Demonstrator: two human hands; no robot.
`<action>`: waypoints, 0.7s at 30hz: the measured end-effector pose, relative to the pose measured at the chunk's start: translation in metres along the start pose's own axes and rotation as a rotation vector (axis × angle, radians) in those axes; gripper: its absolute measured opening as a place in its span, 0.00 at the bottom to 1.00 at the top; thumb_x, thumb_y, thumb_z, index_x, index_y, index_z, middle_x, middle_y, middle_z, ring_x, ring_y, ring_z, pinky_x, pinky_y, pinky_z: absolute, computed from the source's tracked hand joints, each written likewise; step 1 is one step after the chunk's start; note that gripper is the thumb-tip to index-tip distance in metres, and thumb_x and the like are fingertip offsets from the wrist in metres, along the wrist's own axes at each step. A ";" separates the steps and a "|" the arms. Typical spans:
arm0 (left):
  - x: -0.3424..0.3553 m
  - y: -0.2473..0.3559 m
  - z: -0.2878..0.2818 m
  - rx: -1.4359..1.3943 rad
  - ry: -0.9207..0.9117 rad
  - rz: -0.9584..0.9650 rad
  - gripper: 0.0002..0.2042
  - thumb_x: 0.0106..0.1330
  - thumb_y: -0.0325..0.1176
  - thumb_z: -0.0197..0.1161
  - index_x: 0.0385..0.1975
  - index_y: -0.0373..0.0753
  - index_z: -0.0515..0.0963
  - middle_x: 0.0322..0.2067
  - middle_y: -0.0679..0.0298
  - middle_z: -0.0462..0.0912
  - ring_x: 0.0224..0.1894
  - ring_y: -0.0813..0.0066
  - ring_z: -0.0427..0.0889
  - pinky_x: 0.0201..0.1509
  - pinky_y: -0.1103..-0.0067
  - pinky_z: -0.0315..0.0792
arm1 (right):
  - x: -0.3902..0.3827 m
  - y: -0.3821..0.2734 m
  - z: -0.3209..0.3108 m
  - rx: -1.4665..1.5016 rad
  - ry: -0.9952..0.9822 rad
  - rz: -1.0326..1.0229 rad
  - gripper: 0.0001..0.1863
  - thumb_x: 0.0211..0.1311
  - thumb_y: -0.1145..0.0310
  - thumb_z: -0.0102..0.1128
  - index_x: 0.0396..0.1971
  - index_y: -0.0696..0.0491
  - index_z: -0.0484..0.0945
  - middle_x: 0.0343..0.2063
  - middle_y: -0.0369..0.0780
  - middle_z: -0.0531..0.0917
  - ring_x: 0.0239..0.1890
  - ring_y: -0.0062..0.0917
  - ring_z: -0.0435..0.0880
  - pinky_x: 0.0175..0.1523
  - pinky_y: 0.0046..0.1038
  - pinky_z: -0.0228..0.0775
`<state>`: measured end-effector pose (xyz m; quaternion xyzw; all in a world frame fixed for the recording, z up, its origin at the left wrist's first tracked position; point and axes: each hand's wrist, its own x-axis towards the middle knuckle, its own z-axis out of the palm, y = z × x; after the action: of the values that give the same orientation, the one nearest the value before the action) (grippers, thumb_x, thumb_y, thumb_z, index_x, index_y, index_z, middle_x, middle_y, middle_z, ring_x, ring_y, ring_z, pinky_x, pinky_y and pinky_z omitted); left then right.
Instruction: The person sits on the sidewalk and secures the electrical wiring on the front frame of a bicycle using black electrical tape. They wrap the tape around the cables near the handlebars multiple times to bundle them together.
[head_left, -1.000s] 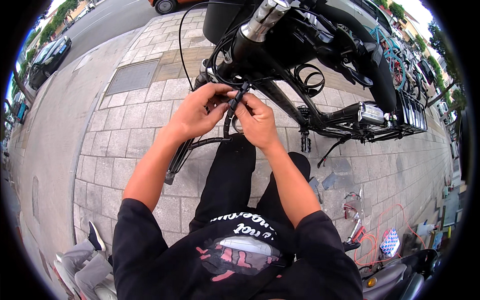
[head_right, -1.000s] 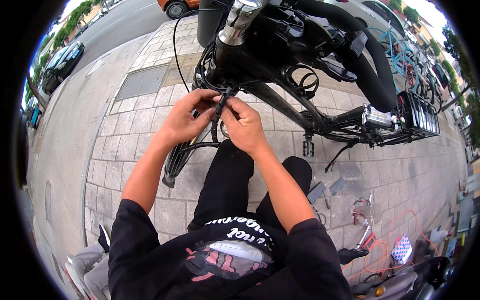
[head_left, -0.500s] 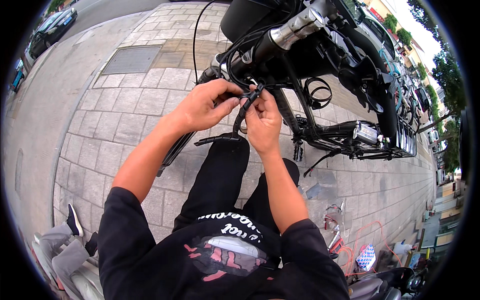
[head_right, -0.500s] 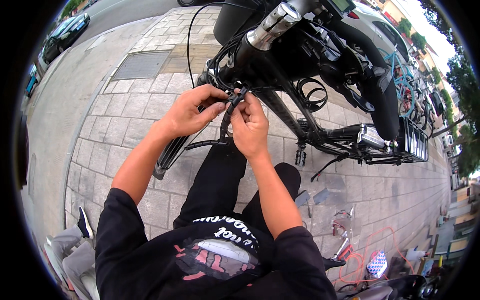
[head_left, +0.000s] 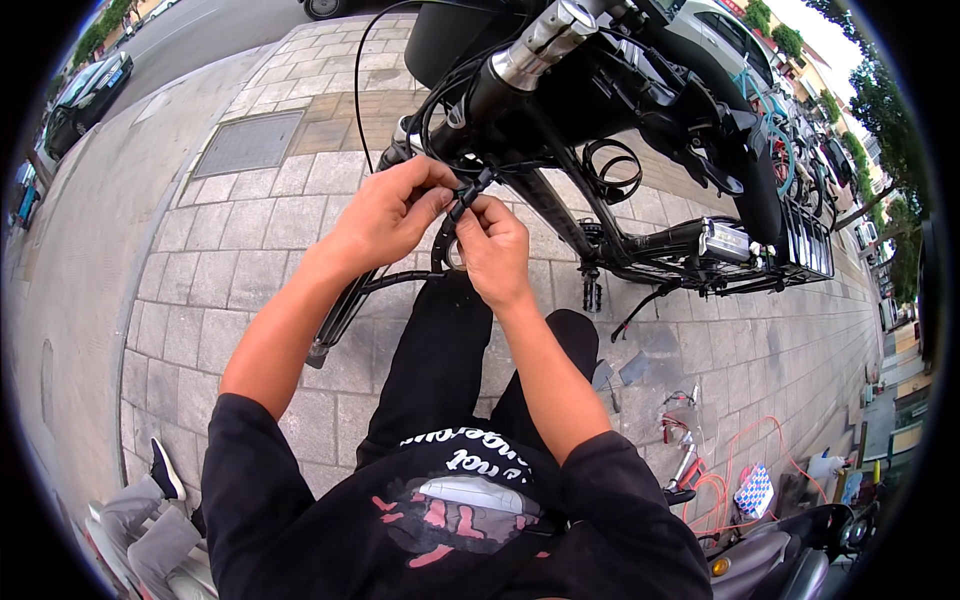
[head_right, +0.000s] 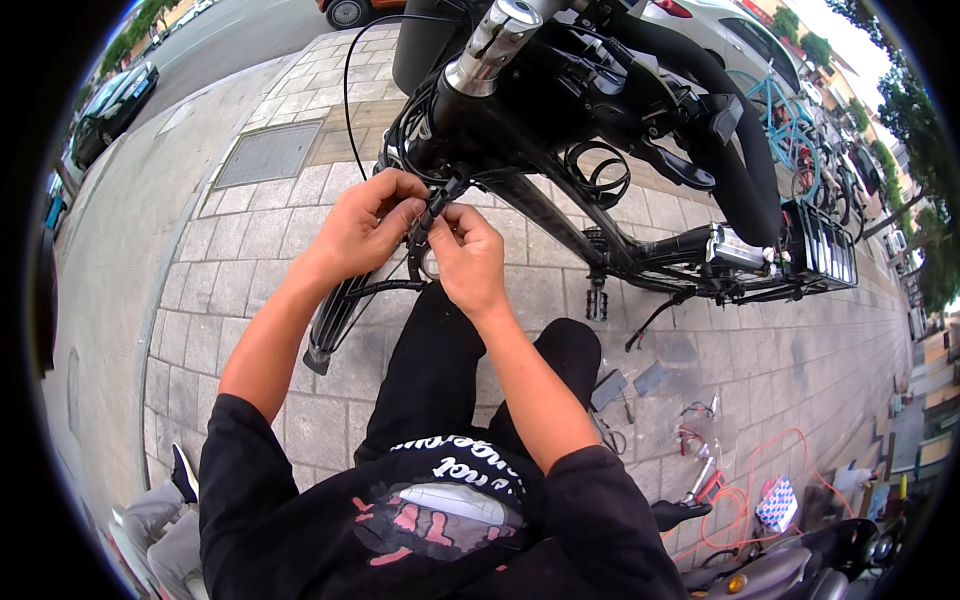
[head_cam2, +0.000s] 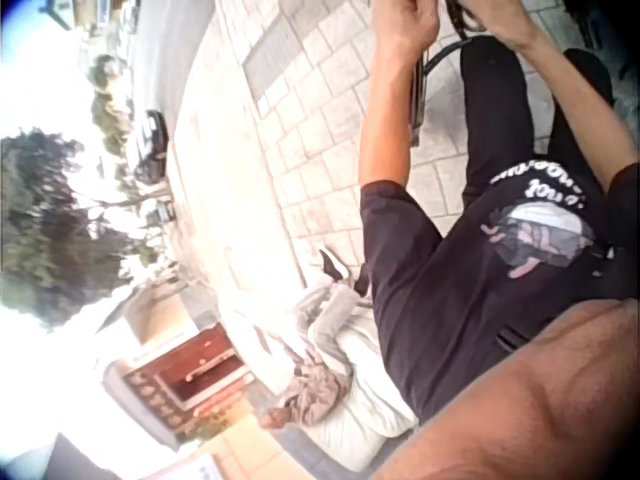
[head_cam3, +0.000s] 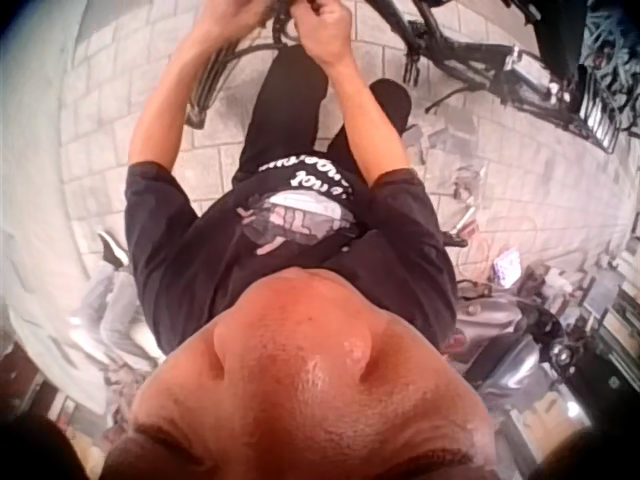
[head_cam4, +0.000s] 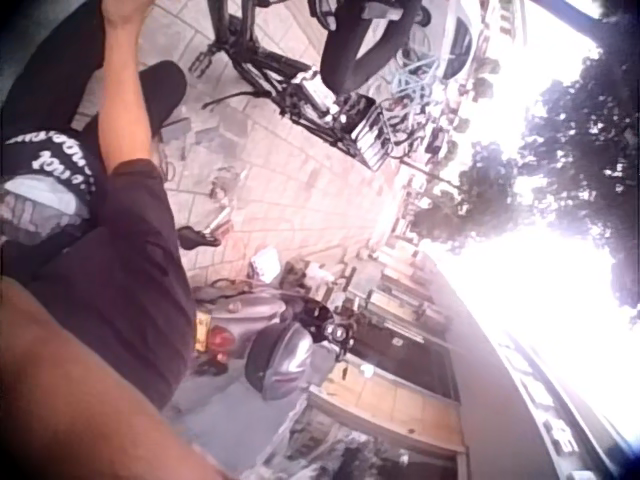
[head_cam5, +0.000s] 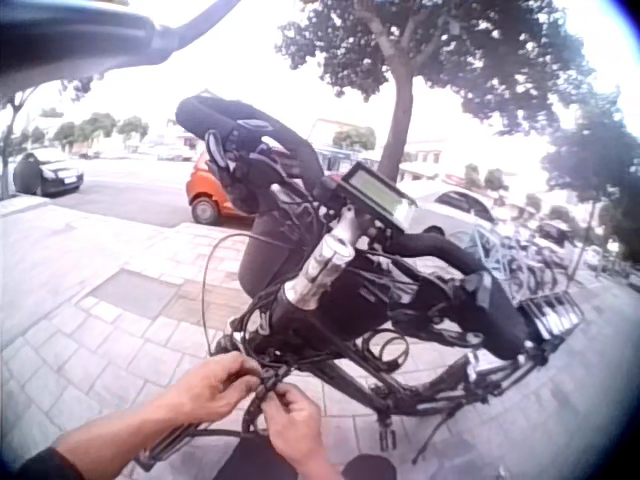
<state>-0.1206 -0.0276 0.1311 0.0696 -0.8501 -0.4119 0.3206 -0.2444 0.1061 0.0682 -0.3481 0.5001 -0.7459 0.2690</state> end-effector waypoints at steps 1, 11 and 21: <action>0.000 0.001 -0.002 0.061 0.000 0.025 0.07 0.78 0.26 0.66 0.51 0.34 0.83 0.38 0.63 0.87 0.34 0.78 0.83 0.40 0.76 0.78 | 0.000 0.000 0.001 0.001 -0.001 -0.012 0.09 0.81 0.68 0.66 0.48 0.60 0.83 0.36 0.31 0.86 0.35 0.08 0.78 0.38 0.16 0.69; 0.000 0.012 -0.006 0.153 0.024 0.043 0.06 0.77 0.26 0.65 0.48 0.33 0.85 0.37 0.54 0.89 0.38 0.63 0.90 0.44 0.71 0.82 | -0.003 0.002 0.002 0.051 -0.006 0.043 0.08 0.80 0.72 0.65 0.47 0.61 0.84 0.37 0.34 0.88 0.38 0.12 0.83 0.45 0.19 0.76; 0.004 0.013 -0.011 0.198 -0.118 0.016 0.09 0.69 0.20 0.69 0.48 0.34 0.84 0.37 0.54 0.87 0.37 0.57 0.88 0.42 0.68 0.81 | 0.004 0.011 0.001 0.033 0.003 -0.055 0.09 0.79 0.70 0.64 0.43 0.62 0.84 0.33 0.33 0.85 0.35 0.13 0.79 0.40 0.22 0.73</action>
<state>-0.1154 -0.0279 0.1475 0.0700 -0.9045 -0.3268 0.2650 -0.2451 0.0987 0.0589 -0.3562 0.4785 -0.7615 0.2534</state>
